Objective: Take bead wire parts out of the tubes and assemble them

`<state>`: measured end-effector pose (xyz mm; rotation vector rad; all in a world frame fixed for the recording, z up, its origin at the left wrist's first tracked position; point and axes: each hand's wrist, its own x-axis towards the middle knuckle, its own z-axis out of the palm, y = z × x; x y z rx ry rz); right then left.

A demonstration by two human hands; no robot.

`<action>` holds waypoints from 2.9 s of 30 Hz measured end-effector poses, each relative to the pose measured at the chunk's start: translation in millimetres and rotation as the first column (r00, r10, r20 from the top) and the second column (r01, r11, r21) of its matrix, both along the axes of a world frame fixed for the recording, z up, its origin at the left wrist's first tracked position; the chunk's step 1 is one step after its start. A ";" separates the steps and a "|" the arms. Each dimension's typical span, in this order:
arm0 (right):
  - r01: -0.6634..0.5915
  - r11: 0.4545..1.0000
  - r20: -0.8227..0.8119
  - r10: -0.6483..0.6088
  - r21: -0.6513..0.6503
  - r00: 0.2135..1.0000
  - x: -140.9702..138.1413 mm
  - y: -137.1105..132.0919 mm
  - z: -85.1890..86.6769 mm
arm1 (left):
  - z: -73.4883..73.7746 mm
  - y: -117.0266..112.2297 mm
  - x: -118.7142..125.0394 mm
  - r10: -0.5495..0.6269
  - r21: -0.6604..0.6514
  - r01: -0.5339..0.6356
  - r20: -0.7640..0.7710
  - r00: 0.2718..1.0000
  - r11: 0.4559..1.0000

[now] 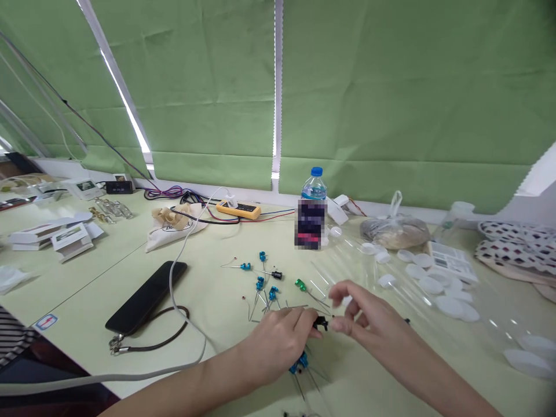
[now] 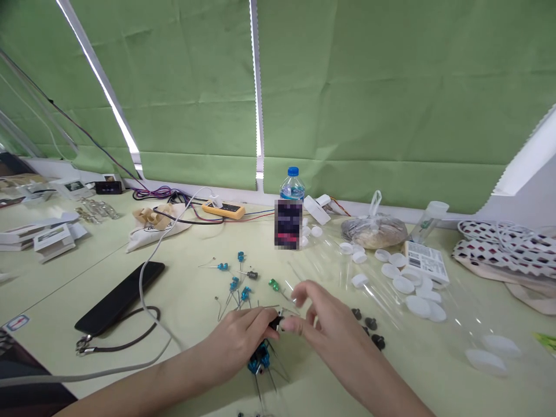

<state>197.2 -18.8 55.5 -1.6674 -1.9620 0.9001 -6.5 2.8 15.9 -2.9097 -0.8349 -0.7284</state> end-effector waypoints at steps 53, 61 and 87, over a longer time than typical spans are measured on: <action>-0.359 0.815 0.312 0.232 0.454 0.921 -11.9 -6.1 -14.8 | 12.0 26.2 -12.9 0.123 -0.961 0.258 0.269 0.955 0.097; -0.329 0.681 0.238 0.228 0.654 0.944 -6.7 -10.5 -17.4 | 17.8 30.9 -22.8 0.105 -0.841 0.391 0.380 0.919 -0.373; 0.080 0.911 0.278 -0.206 0.404 0.938 54.1 30.2 -5.1 | 19.9 68.9 -45.7 0.376 -0.616 -0.266 0.053 0.925 0.742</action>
